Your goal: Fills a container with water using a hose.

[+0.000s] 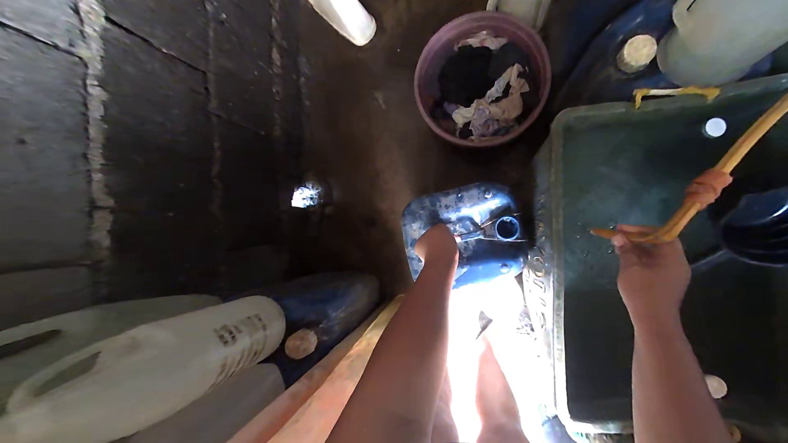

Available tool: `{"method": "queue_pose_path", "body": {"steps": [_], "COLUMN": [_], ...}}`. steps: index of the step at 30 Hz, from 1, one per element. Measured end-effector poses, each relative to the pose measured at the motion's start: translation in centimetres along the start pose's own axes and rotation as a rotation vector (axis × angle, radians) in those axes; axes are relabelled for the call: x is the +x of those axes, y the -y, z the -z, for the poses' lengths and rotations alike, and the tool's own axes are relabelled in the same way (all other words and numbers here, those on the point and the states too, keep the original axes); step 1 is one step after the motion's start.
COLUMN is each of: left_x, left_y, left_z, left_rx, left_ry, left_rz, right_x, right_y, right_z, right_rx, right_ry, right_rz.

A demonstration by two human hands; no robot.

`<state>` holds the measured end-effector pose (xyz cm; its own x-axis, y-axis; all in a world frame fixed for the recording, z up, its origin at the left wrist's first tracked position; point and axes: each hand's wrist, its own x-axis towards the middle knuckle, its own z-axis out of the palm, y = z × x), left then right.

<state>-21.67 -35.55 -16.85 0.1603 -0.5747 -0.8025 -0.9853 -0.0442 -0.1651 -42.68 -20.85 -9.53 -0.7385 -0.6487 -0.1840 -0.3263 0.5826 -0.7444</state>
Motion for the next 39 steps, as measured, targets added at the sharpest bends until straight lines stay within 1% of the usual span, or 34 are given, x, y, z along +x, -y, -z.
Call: {"method": "queue_pose_path", "body": {"steps": [6, 9, 14, 17, 21, 28, 33, 36, 39], "left_x": [0.0, 0.2, 0.2, 0.2, 0.2, 0.1, 0.4, 0.4, 0.4], "left_y": [0.0, 0.0, 0.1, 0.2, 0.1, 0.3, 0.3, 0.2, 0.2], "left_z": [0.2, 0.3, 0.1, 0.3, 0.2, 0.5, 0.3, 0.3, 0.3], "left_rx": [-0.014, 0.000, 0.000, -0.008, -0.002, -0.052, -0.040, -0.035, -0.028], "left_ry": [0.002, 0.021, 0.006, 0.019, 0.031, 0.027, 0.032, 0.036, 0.037], "left_rz": [0.001, -0.009, -0.011, -0.013, -0.008, -0.021, -0.009, -0.007, -0.009], "right_x": [-0.7, -1.0, -1.3, -1.4, -1.4, -1.0, -0.9, -0.7, 0.0], "right_y": [1.5, 2.2, 3.6, 3.6, 3.1, 3.8, 3.5, 3.1, 2.1], "right_z": [-0.9, -2.1, -5.4, -7.3, -8.5, -8.3, -8.3, -7.6, -5.0], "right_rx": [0.018, 0.067, 0.080, 0.094, 0.095, 0.094, 0.118, 0.113, -0.032], "right_ry": [-0.037, -0.005, 0.138, 0.219, 0.248, 0.248, 0.229, 0.179, 0.069], "right_rz": [0.099, 0.141, 0.050, -0.021, -0.019, -0.078, -0.058, -0.011, 0.078]}}
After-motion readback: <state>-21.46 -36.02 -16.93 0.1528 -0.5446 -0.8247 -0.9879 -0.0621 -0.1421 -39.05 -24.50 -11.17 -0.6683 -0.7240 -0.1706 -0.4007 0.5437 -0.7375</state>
